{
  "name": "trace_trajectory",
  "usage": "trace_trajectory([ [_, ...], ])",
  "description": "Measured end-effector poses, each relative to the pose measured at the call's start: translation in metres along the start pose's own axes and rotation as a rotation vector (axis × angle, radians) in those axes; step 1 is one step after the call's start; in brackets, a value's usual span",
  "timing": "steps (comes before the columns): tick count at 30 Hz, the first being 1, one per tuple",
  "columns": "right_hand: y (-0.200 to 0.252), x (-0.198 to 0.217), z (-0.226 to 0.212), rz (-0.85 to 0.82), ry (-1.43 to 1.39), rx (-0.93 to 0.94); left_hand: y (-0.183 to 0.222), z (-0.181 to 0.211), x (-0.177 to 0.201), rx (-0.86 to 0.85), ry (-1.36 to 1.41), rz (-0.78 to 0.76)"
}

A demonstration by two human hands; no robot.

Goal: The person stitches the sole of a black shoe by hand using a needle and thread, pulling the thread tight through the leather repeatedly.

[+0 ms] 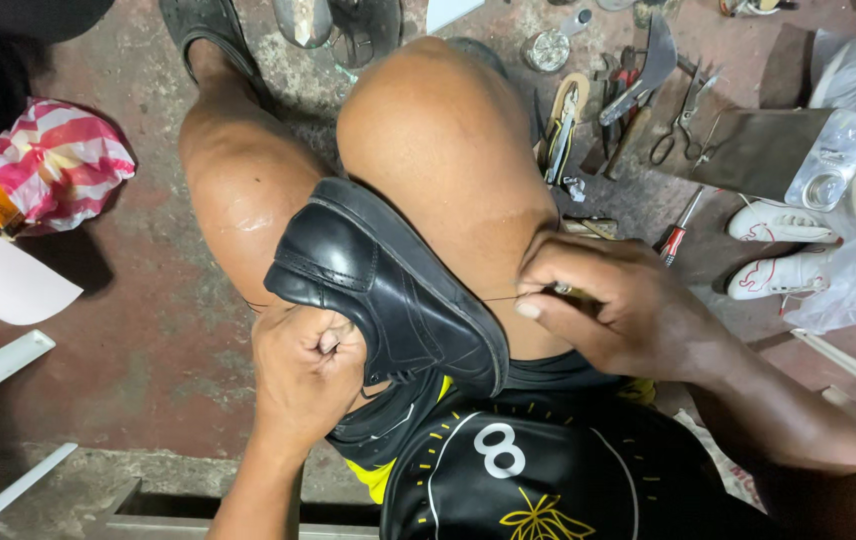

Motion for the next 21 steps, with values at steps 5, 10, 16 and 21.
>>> trace_trajectory([
  [5,0.004,0.000,0.006,0.064,-0.533,0.142,0.001,0.007,0.007,-0.051,0.036,-0.138],
  [10,-0.005,-0.015,0.009,0.059,-1.023,0.104,-0.007,0.018,0.015,-0.195,-0.118,-0.239],
  [16,-0.009,-0.027,-0.004,-0.035,-0.946,0.124,-0.017,0.020,0.013,-0.150,-0.251,-0.289],
  [21,-0.016,-0.033,-0.003,-0.110,-0.972,-0.179,-0.023,0.019,0.014,-0.139,-0.214,-0.306],
])
Point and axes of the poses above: each hand's wrist, its own y-axis away from the middle knuckle, its own x-axis out of the back of the hand, z = x × y, the point moved 3 cm from there along -y, towards the middle knuckle, and after that the axes turned 6 degrees about -y, right-handed, at the moved point
